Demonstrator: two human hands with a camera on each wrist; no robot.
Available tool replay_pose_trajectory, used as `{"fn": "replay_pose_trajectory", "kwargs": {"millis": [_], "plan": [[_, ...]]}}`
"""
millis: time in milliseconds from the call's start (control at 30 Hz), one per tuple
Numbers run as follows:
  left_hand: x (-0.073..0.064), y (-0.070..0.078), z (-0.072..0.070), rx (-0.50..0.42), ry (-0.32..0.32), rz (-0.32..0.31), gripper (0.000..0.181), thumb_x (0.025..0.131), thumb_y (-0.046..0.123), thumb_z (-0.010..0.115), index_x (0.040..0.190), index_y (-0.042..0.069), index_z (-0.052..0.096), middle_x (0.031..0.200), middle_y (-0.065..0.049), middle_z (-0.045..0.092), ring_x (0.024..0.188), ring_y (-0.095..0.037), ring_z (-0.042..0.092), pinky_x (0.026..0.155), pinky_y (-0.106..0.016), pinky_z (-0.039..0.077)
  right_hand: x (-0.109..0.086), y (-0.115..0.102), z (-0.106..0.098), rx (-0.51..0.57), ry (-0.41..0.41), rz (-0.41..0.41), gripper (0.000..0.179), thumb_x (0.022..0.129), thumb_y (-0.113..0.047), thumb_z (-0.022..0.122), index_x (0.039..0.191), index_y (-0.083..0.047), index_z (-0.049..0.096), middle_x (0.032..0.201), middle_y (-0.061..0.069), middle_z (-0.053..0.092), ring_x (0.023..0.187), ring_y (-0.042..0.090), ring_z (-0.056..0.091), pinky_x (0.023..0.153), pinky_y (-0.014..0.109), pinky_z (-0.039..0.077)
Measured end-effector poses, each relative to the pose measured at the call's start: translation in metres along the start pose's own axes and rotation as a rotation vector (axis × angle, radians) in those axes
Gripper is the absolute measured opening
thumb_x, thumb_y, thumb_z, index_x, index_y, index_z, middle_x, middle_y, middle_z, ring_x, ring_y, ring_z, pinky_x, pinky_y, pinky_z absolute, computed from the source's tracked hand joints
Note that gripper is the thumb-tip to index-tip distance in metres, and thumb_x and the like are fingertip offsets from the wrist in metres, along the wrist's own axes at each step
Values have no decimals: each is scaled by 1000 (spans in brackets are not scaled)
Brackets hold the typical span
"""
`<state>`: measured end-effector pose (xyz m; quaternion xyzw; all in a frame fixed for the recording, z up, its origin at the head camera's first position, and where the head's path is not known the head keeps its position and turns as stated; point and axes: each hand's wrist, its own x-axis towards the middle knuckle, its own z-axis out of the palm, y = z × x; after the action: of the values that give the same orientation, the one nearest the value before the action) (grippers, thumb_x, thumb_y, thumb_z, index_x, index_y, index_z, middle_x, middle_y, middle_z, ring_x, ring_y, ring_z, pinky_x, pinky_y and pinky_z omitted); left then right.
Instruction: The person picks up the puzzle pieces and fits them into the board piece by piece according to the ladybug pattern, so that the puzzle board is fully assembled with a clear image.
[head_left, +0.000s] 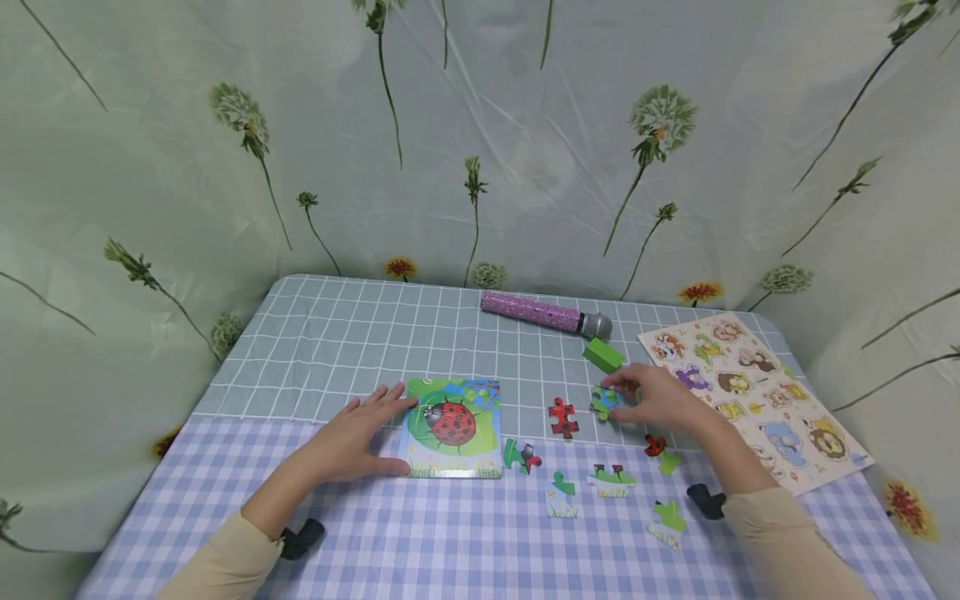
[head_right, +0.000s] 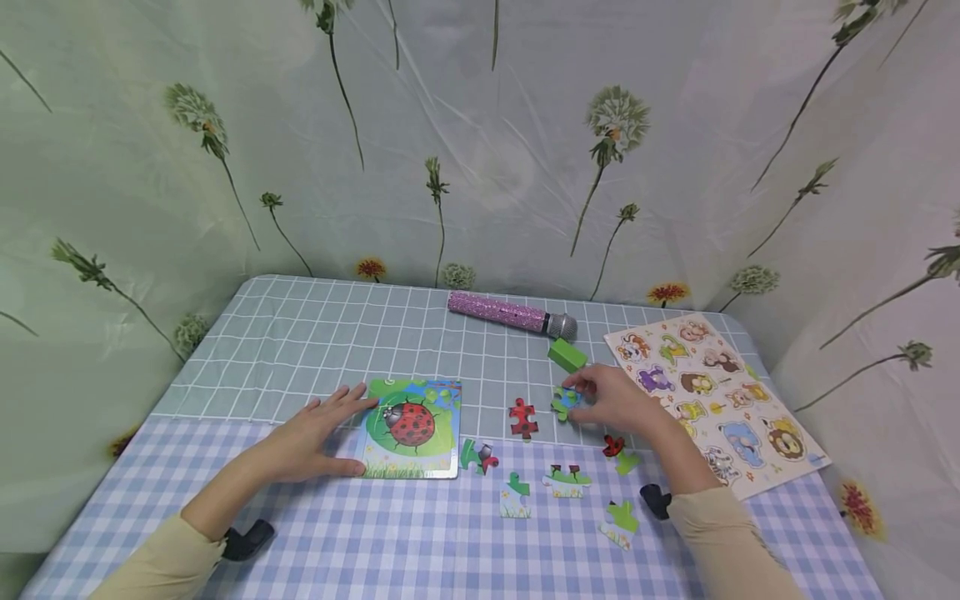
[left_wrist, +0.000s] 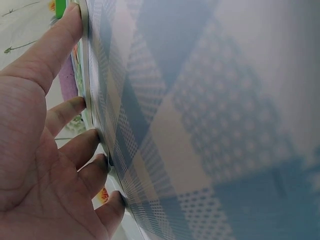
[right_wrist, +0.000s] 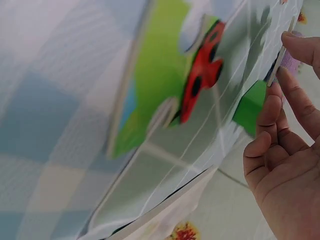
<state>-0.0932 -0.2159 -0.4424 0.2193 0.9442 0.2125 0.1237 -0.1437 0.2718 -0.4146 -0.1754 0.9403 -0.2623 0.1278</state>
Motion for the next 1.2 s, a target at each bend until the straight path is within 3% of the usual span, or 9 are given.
{"fn": "replay_pose_trajectory", "kwargs": {"millis": [400,633,1000,1200], "plan": [[0,0,0,-4,0,4,101,82,59,89,164,18,46,176,-16,33,162,-48,29,126,-77,22,19,-21,12,19,-19,-63,40,87,-18,88,124,-9,77,108,1,74,94,16,59,79,30,52],[-1,0,0,-15,-4,3,102,82,58,88,165,17,44,176,-17,32,162,-48,29,126,-77,22,32,-32,21,16,-23,-146,39,86,-19,89,122,-8,78,105,0,73,93,15,59,79,29,52],[0,0,0,-8,-5,2,104,82,60,88,165,16,43,176,-16,32,163,-47,29,126,-77,23,56,-61,33,-31,-67,-243,37,88,-20,88,121,-7,78,104,1,73,89,13,61,79,28,55],[0,2,-2,-5,-4,1,104,82,59,88,165,16,44,176,-16,33,162,-47,29,126,-76,23,67,-77,38,-59,-107,-254,36,88,-22,88,121,-10,78,108,-1,74,91,11,62,81,28,55]]}}
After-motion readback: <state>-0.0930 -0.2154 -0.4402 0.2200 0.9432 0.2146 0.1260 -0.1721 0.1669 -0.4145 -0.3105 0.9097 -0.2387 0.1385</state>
